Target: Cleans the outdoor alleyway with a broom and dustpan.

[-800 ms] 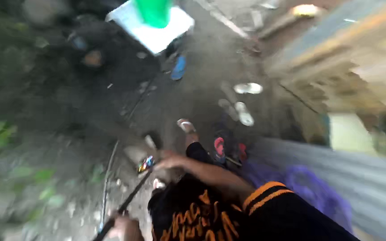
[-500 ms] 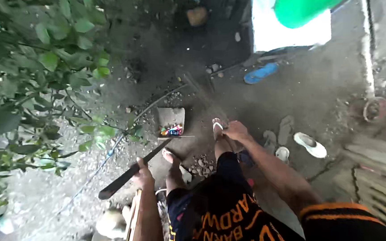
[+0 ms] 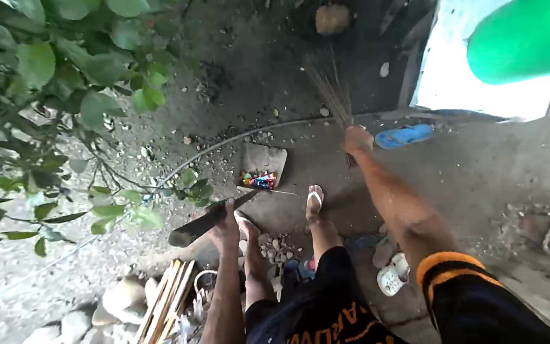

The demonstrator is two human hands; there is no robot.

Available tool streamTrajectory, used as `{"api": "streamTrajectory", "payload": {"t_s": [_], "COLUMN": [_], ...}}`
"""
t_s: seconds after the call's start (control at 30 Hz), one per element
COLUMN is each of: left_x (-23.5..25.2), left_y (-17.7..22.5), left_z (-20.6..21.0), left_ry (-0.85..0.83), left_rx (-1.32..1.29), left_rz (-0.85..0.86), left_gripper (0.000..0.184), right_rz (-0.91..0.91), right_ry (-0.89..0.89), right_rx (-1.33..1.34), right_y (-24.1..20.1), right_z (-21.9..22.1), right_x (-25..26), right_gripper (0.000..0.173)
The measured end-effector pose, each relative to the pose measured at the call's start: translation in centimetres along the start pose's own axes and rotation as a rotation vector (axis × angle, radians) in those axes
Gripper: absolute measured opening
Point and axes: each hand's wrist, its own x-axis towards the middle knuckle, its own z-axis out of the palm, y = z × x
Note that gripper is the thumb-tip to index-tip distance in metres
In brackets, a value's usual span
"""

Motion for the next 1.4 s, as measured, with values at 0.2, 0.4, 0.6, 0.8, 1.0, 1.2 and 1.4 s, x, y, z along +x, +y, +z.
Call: {"api": "streamTrajectory", "payload": {"t_s": [0.2,0.4,0.6,0.8,1.0,1.2,1.4], "left_x": [0.9,6.0,6.8,5.8,5.0,2.4,-2.2], "left_y": [5.9,8.4,5.5,3.7,2.9,1.8,-4.0], "left_z": [3.1,4.8,3.6,2.7,2.8,0.5,-5.6], "left_ry": [-0.088,-0.25,-0.228,-0.183,-0.14,-0.133,-0.055], "left_rx": [0.112,0.342,0.326,0.297,0.21,0.077,0.01], "left_rz": [-0.149,-0.2,-0.225,-0.21,-0.16,-0.255,-0.285], "left_gripper": [0.045,0.069,0.07,0.061,0.057,0.046,0.033], "right_rz": [-0.144,-0.422,-0.36,-0.206,-0.251,-0.406,-0.186], "right_ry": [-0.096,-0.231,-0.367,-0.211,-0.087,-0.283,-0.374], "right_rx": [-0.194,-0.455,-0.553,-0.401,-0.398,-0.502,-0.428], "right_y": [-4.4,1.7,9.6,4.6,-4.7,1.0,10.9], "right_z": [2.6,1.6,0.2,2.2,6.2,7.0,8.5], "right_x": [3.8,-3.6,-14.2,-10.3,-1.9,-10.3,-19.6], "right_gripper": [0.047,0.062,0.076,0.066,0.049,0.066,0.074]}}
